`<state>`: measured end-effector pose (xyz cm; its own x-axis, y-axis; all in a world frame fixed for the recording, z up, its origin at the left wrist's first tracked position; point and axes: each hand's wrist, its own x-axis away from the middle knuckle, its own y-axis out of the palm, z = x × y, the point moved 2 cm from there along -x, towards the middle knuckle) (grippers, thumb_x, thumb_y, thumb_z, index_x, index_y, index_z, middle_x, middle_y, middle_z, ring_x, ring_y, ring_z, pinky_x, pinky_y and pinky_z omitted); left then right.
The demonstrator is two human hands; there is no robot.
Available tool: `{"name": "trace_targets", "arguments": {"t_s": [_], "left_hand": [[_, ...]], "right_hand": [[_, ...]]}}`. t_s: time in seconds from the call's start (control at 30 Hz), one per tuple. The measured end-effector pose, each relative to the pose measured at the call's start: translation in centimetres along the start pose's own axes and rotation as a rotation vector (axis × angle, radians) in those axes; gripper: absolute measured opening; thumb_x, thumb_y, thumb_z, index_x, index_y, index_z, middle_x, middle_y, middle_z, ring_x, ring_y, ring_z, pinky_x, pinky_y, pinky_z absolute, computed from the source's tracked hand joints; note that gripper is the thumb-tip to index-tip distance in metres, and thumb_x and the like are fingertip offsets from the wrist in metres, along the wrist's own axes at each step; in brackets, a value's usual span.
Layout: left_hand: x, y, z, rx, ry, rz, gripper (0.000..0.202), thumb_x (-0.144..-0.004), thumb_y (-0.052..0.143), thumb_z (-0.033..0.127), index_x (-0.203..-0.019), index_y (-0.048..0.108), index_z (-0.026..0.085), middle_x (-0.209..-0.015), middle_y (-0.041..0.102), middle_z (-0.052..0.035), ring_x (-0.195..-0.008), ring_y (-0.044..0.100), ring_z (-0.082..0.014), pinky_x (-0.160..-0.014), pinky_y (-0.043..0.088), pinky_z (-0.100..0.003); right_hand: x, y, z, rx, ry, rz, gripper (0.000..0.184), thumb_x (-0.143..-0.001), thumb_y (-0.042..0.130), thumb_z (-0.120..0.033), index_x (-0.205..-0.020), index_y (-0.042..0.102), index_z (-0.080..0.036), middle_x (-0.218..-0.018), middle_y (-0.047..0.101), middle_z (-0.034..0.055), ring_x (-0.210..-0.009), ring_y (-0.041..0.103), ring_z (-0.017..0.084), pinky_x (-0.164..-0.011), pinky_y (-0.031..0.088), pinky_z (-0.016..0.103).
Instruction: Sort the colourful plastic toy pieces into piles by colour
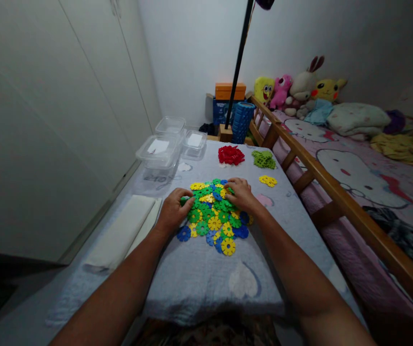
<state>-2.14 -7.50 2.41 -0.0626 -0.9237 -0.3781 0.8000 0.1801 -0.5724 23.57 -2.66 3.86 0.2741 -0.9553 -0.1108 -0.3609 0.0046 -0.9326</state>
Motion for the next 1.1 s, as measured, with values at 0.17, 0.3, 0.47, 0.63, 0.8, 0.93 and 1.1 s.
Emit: {"name": "trace_targets", "arguments": {"t_s": [0.17, 0.3, 0.47, 0.63, 0.8, 0.93, 1.1], "left_hand": [[-0.2, 0.0, -0.5, -0.026, -0.038, 0.008, 0.022, -0.087, 0.055, 0.038, -0.091, 0.068, 0.020, -0.097, 0.070, -0.0060, -0.094, 0.066, -0.0228, -0.090, 0.052, -0.037], [-0.3, 0.2, -0.6, -0.018, -0.055, 0.004, 0.022, -0.086, 0.055, 0.036, -0.092, 0.069, 0.019, -0.097, 0.071, -0.0060, -0.093, 0.066, -0.0224, -0.090, 0.052, -0.037], [-0.2, 0.1, -0.4, -0.008, -0.074, -0.002, 0.022, -0.086, 0.055, 0.037, -0.091, 0.069, 0.020, -0.095, 0.071, -0.0056, -0.091, 0.066, -0.0218, -0.088, 0.052, -0.036], [-0.3, -0.2, -0.3, 0.002, -0.093, 0.007, 0.024, -0.086, 0.055, 0.040, -0.090, 0.069, 0.020, -0.094, 0.072, -0.0054, -0.091, 0.066, -0.0218, -0.089, 0.052, -0.035], [-0.2, 0.0, -0.7, -0.003, -0.097, 0.002, 0.026, -0.086, 0.055, 0.041, -0.090, 0.069, 0.020, -0.093, 0.072, -0.0050, -0.090, 0.067, -0.0217, -0.086, 0.052, -0.034], [-0.2, 0.1, -1.0, 0.001, -0.103, -0.005, 0.026, -0.086, 0.056, 0.042, -0.091, 0.070, 0.021, -0.094, 0.073, -0.0047, -0.089, 0.067, -0.0214, -0.084, 0.052, -0.033], [-0.2, 0.1, -1.0, -0.004, -0.112, -0.009, 0.027, -0.086, 0.056, 0.043, -0.090, 0.070, 0.021, -0.093, 0.074, -0.0044, -0.088, 0.068, -0.0215, -0.084, 0.052, -0.033]], "right_hand": [[-0.2, 0.0, 0.7, -0.184, -0.002, 0.095, 0.017, -0.079, 0.069, -0.022, -0.096, 0.072, -0.023, -0.108, 0.067, 0.0076, -0.110, 0.054, 0.027, -0.098, 0.042, 0.042], [-0.1, 0.0, 1.1, -0.463, -0.035, 0.113, 0.008, -0.079, 0.066, -0.028, -0.084, 0.069, -0.022, -0.086, 0.069, 0.0017, -0.088, 0.059, 0.021, -0.084, 0.045, 0.034], [-0.1, -0.2, 1.3, -0.665, -0.028, 0.144, 0.019, -0.076, 0.066, -0.037, -0.083, 0.071, -0.020, -0.080, 0.069, 0.0004, -0.079, 0.061, 0.018, -0.078, 0.046, 0.031], [-0.6, -0.8, 3.1, -0.715, 0.023, 0.308, 0.025, -0.072, 0.069, -0.044, -0.076, 0.074, -0.019, -0.085, 0.070, 0.0041, -0.081, 0.062, 0.019, -0.079, 0.048, 0.032], [-1.1, -2.1, 9.6, -0.782, 0.298, 0.576, 0.031, -0.069, 0.067, -0.046, -0.077, 0.074, -0.017, -0.077, 0.071, 0.0045, -0.076, 0.063, 0.020, -0.074, 0.049, 0.032], [-0.3, -2.2, 15.3, -0.661, 0.538, 0.793, 0.024, -0.066, 0.063, -0.037, -0.074, 0.071, -0.016, -0.072, 0.070, 0.0036, -0.072, 0.063, 0.020, -0.069, 0.049, 0.031], [0.6, -1.6, 17.5, -0.567, 0.650, 0.856, 0.018, -0.063, 0.060, -0.030, -0.071, 0.069, -0.017, -0.069, 0.069, 0.0039, -0.067, 0.062, 0.020, -0.064, 0.048, 0.030]]}}
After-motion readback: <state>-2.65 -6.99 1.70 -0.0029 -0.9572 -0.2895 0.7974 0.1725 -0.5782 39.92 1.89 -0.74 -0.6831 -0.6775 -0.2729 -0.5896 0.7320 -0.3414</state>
